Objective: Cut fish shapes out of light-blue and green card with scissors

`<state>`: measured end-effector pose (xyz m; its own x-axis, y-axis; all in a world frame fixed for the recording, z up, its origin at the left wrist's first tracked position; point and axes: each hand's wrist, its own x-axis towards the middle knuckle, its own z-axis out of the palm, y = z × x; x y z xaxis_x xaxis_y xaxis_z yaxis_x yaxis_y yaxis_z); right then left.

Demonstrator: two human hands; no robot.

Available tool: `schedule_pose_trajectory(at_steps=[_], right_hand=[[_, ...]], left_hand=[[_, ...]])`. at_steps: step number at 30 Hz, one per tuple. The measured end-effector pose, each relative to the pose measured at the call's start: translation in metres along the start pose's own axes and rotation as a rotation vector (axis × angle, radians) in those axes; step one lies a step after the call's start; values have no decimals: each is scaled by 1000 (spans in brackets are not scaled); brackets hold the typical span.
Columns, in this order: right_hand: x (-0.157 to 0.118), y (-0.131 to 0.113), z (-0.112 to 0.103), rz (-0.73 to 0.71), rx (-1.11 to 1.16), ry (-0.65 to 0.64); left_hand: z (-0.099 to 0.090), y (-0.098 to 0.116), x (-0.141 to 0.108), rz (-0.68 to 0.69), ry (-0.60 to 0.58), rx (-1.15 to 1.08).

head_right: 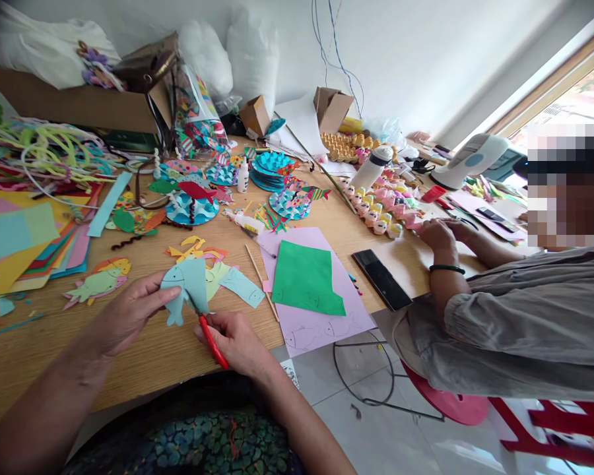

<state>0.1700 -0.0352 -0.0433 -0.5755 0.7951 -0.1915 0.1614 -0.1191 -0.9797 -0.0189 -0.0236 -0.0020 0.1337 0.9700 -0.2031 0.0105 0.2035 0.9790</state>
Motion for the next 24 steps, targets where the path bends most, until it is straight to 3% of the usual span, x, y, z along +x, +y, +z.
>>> schedule_pose_trajectory(at_steps=[24], right_hand=[[0, -4, -1, 6, -7, 10]], left_hand=[[6, 4, -1, -32, -8, -21]])
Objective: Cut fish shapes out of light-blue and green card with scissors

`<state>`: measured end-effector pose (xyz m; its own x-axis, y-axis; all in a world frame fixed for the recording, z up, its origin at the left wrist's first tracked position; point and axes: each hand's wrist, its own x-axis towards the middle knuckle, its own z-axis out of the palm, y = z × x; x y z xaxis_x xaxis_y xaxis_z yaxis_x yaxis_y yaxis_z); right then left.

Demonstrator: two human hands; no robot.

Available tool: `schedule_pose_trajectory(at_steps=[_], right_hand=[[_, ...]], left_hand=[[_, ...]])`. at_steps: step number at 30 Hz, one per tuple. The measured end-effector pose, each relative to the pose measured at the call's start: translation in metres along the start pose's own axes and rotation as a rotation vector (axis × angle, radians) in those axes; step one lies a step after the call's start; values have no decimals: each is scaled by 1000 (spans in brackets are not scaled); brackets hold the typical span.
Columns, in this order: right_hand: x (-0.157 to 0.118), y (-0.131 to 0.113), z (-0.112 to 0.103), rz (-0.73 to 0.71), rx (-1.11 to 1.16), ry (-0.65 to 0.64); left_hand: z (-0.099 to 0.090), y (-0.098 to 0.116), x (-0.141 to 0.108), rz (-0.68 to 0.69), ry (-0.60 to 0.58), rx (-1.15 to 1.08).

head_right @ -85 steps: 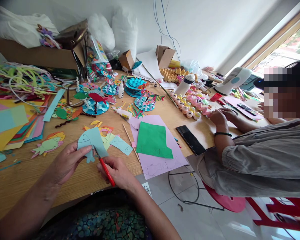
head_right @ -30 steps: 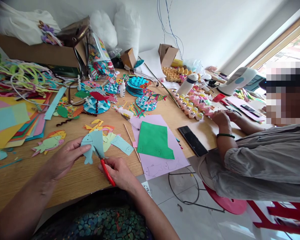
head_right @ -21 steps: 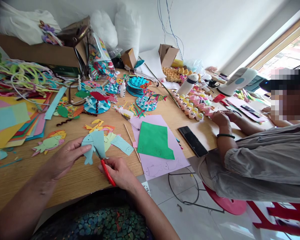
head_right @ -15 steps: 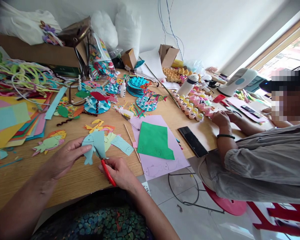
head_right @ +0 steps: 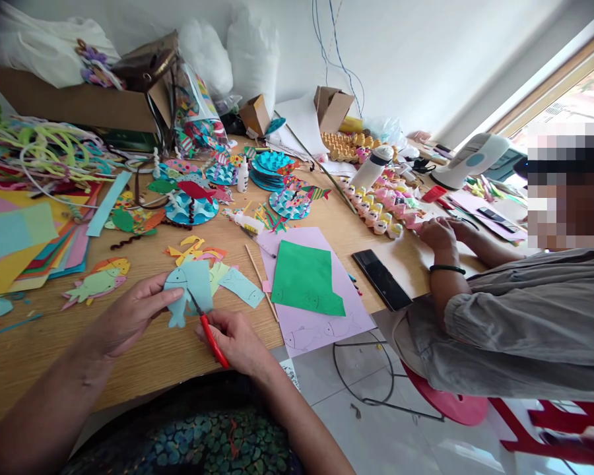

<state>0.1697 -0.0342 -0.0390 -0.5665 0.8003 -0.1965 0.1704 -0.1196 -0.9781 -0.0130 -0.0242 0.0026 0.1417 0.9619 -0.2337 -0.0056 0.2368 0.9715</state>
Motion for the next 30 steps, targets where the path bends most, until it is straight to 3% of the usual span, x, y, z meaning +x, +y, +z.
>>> schedule_pose_trajectory(at_steps=[17, 30], right_hand=[[-1, 2, 0, -15, -41, 3], [1, 1, 11, 18, 211, 11]], left_hand=[[2, 0, 0, -37, 19, -38], [16, 2, -3, -74, 109, -245]])
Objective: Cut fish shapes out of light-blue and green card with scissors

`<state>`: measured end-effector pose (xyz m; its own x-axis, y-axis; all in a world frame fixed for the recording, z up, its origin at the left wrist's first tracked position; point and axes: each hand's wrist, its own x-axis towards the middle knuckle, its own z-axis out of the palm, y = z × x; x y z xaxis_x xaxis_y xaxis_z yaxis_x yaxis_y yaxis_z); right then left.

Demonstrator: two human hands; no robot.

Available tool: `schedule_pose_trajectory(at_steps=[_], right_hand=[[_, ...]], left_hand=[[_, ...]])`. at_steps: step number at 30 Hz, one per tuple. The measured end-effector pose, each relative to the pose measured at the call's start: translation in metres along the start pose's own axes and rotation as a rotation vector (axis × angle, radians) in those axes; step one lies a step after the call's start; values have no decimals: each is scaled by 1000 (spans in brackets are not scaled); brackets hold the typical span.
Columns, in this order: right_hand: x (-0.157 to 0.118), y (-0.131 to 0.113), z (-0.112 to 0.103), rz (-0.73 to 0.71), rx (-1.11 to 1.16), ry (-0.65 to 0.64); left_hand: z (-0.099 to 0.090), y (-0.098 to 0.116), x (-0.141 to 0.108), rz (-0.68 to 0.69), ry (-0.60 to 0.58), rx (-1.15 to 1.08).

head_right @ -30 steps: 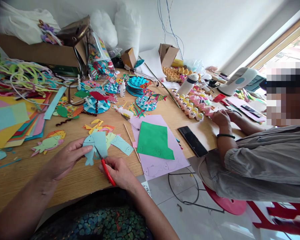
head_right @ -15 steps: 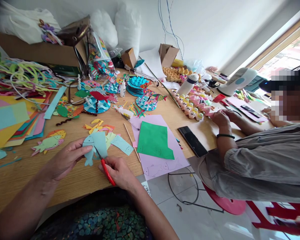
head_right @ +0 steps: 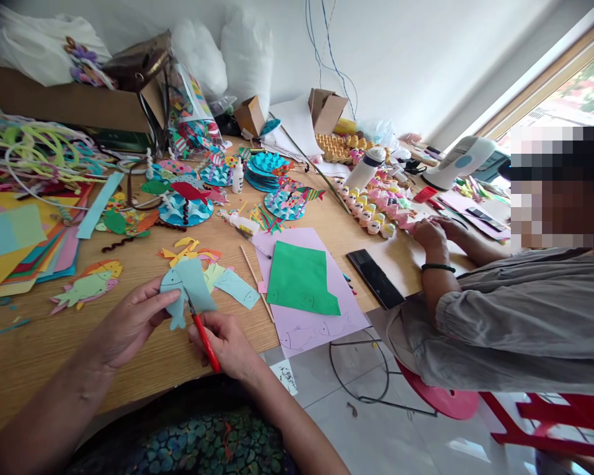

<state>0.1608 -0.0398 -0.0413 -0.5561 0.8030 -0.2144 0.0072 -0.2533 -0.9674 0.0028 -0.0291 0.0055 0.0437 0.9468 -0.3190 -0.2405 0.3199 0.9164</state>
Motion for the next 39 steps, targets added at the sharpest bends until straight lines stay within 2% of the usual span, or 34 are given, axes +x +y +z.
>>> schedule_pose_trajectory(at_steps=[10, 21, 32, 39], right_hand=[[2, 0, -1, 4, -5, 15], [0, -2, -4, -5, -20, -23], [1, 4, 3, -42, -11, 68], [0, 2, 5, -67, -11, 94]], left_hand=[[4, -1, -1, -3, -13, 1], [-5, -8, 2, -56, -86, -14], [5, -5, 2, -18, 4, 98], [9, -3, 0, -24, 9, 84]])
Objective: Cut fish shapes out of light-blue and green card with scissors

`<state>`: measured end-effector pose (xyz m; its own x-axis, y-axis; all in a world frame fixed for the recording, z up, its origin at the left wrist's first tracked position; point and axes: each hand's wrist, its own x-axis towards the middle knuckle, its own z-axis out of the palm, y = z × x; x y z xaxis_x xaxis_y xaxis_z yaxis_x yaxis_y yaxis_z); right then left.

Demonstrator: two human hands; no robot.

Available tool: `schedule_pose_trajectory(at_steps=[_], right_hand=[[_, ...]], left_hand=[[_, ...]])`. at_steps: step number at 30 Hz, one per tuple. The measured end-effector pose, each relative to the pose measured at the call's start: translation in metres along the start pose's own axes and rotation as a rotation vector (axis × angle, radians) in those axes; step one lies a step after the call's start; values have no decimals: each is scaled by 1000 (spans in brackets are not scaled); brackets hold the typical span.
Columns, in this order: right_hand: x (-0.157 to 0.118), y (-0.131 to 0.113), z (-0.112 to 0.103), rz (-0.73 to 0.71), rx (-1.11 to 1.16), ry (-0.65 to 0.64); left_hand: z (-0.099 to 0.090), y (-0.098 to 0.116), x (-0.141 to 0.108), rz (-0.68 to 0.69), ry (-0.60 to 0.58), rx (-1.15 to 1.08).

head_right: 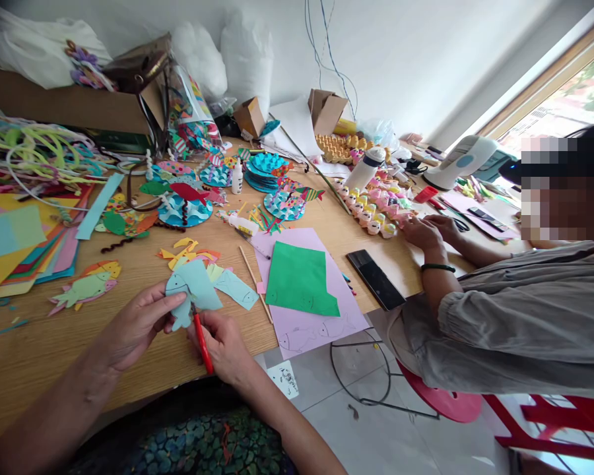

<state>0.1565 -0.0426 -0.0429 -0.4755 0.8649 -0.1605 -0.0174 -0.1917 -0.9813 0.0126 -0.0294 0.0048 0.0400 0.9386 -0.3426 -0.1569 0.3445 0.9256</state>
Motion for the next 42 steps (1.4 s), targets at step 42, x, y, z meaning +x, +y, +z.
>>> schedule_pose_trajectory(at_steps=[42], right_hand=[[-1, 4, -4, -33, -96, 13]], left_hand=[[-1, -4, 2, 113, 23, 118]])
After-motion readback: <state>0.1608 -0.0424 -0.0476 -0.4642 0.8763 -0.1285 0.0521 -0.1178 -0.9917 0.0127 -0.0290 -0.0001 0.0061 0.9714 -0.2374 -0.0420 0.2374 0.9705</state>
